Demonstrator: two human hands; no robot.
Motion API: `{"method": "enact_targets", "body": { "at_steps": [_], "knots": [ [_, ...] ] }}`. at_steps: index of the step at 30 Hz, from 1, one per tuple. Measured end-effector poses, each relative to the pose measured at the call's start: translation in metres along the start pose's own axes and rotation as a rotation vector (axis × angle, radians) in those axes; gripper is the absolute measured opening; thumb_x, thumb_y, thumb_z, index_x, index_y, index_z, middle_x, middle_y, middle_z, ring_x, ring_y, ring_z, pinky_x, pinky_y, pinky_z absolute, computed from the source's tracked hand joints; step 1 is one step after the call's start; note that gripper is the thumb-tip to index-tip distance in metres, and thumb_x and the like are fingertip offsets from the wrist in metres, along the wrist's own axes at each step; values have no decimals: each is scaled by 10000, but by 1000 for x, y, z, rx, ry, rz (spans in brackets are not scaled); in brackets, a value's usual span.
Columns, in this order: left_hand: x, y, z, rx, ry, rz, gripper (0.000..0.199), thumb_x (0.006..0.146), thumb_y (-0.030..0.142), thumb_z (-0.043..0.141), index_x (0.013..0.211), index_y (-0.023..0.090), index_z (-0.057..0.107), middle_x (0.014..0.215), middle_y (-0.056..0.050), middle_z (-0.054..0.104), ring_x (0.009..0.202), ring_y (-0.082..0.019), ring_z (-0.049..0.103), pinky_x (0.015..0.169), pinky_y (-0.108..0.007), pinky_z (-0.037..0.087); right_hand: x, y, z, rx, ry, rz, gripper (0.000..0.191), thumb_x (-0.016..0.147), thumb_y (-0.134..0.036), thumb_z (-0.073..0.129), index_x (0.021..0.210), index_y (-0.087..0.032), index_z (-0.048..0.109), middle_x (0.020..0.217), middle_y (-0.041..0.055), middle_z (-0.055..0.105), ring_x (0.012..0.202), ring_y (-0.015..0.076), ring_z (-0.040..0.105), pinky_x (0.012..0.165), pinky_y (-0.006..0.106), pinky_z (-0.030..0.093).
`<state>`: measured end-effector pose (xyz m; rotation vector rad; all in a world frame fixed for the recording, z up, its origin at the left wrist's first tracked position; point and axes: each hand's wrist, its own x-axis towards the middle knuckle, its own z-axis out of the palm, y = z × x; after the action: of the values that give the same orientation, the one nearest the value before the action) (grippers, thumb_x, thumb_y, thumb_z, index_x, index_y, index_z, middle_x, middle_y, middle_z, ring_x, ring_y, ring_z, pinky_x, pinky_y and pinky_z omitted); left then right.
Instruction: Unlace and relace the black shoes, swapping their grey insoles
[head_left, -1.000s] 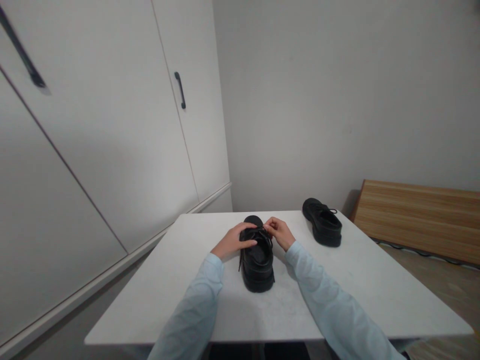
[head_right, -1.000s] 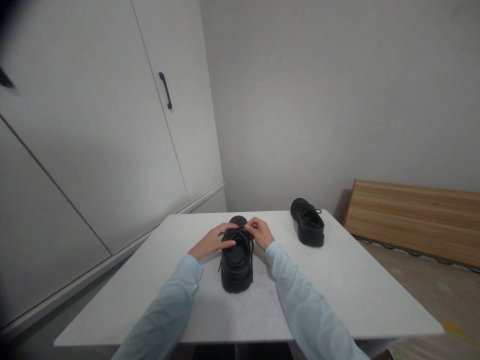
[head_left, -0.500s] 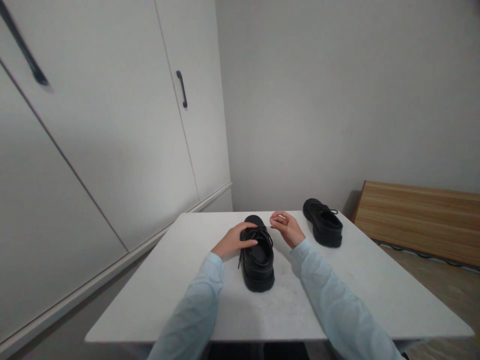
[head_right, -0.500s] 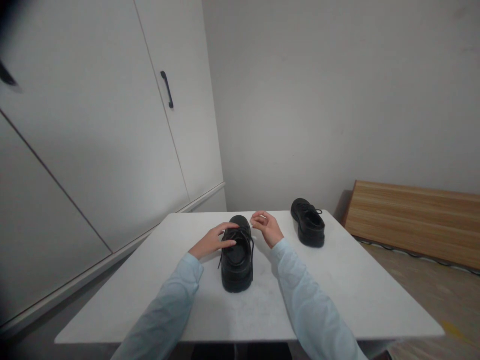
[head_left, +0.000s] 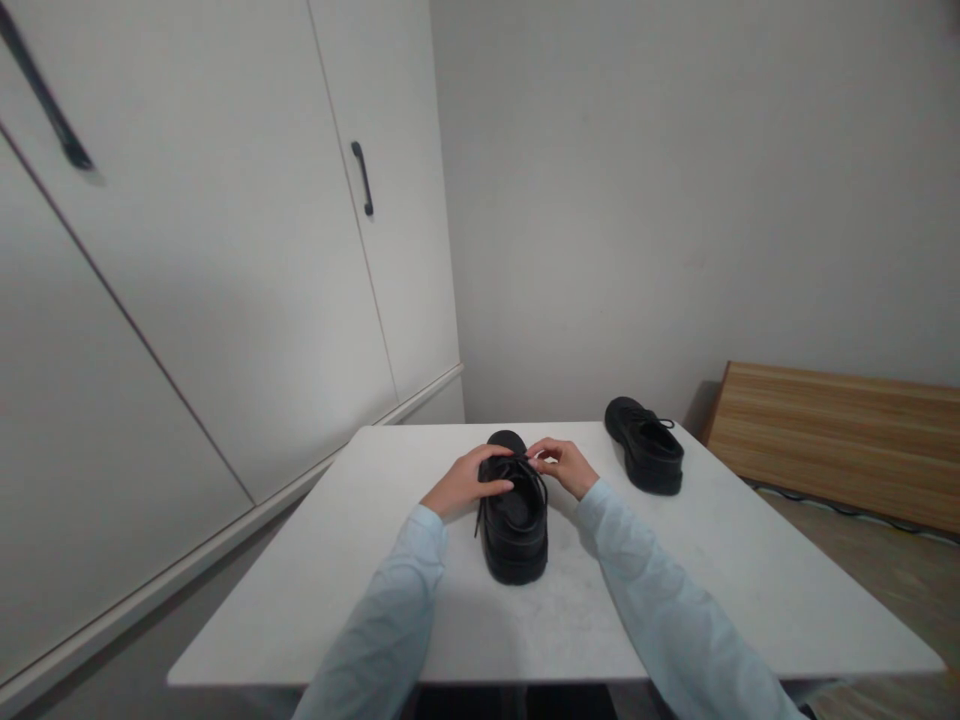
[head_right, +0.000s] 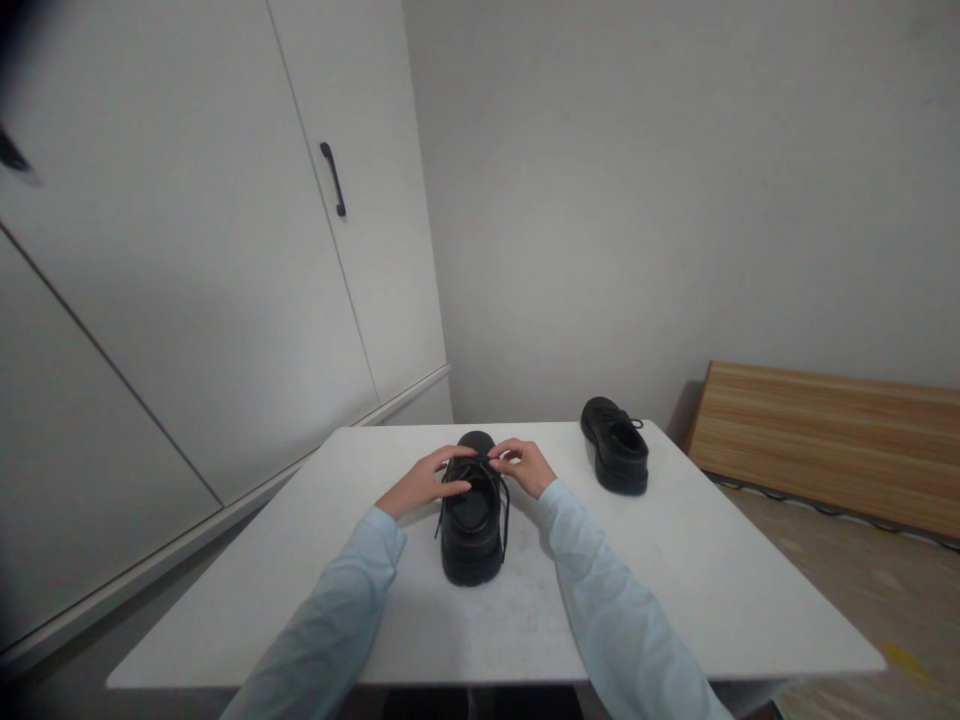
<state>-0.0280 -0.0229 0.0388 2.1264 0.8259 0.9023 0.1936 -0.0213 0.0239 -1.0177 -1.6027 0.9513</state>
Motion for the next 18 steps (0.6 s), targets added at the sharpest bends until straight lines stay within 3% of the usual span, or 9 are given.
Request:
{"method": "enact_targets", "body": {
  "at_steps": [6, 18],
  "knots": [
    [0, 0, 0, 8, -13, 9, 497, 701, 400, 691, 1152, 218, 586, 1207, -89, 577, 1149, -229, 516, 1010, -378, 371, -1, -3, 7, 19, 89, -77, 226, 669, -373, 692, 725, -166, 622, 755, 35, 636, 741, 171, 584, 675, 306, 466],
    [0, 1, 1, 5, -22, -40, 532, 696, 417, 691, 1176, 225, 565, 1250, -74, 553, 1189, -236, 482, 1035, -385, 343, -5, -16, 6, 242, 103, -118, 268, 723, -430, 670, 787, -186, 578, 645, -9, 599, 632, 153, 608, 711, 345, 491]
  ]
}}
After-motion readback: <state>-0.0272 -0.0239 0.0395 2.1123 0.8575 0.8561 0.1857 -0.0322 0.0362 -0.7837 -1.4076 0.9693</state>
